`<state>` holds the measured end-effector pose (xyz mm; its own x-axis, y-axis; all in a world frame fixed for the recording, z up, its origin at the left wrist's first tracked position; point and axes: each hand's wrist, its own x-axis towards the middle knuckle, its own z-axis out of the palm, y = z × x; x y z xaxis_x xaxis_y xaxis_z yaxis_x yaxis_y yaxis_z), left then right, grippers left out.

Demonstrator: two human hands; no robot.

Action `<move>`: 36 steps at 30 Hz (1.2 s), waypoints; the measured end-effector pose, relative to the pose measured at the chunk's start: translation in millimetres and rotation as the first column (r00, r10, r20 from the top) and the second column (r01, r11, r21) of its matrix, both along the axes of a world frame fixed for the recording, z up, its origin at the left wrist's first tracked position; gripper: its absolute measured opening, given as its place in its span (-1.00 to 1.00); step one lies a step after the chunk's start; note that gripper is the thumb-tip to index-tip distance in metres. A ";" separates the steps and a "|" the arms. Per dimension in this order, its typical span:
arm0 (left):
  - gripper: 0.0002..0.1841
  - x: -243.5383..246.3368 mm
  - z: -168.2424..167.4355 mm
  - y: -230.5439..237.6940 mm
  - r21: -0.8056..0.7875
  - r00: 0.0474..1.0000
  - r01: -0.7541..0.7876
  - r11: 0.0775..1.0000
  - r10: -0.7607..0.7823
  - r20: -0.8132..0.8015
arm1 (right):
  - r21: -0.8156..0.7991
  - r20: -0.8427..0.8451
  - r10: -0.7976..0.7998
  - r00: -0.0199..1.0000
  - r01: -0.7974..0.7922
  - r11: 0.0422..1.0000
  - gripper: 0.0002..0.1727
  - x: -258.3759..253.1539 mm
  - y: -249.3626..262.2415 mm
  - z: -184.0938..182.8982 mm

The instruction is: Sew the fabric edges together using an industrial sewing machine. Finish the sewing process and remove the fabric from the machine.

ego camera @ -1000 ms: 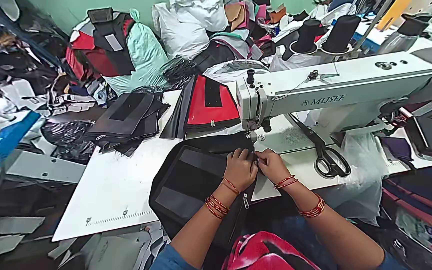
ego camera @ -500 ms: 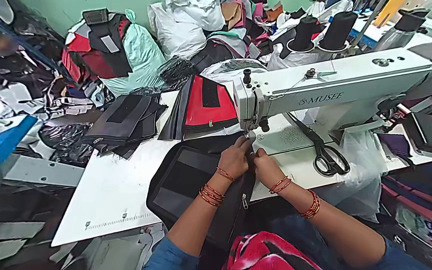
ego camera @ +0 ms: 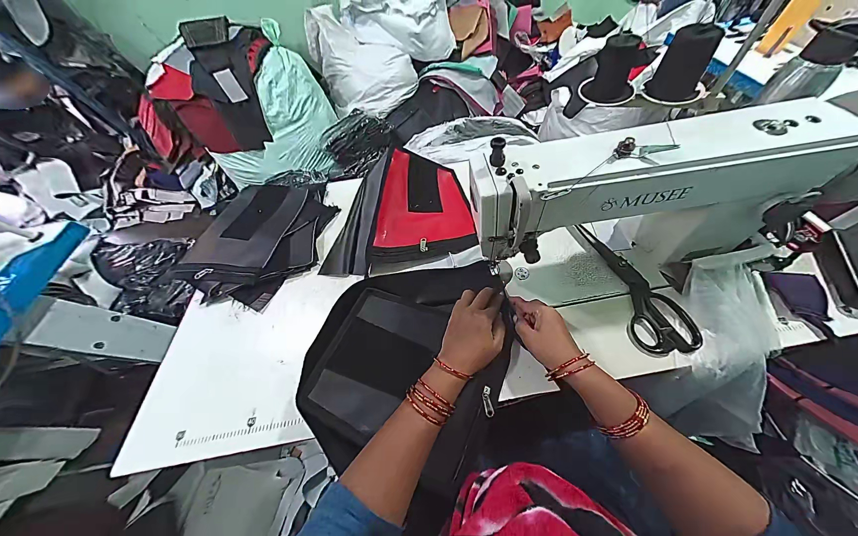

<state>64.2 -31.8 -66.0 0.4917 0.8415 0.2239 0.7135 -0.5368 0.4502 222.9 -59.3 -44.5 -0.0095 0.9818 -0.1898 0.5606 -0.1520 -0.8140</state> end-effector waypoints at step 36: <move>-0.65 -12.1 -7.7 20.7 0.205 0.982 0.181 0.962 -0.190 0.022 | -0.137 0.351 0.226 0.909 -0.189 0.972 -0.60 -19.9 -2.5 22.4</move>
<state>52.1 -11.1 -73.8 0.6219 0.6717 0.4026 0.5758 -0.7406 0.3463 203.0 -61.8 -22.2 -0.1230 0.9414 -0.3141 0.8415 -0.0689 -0.5359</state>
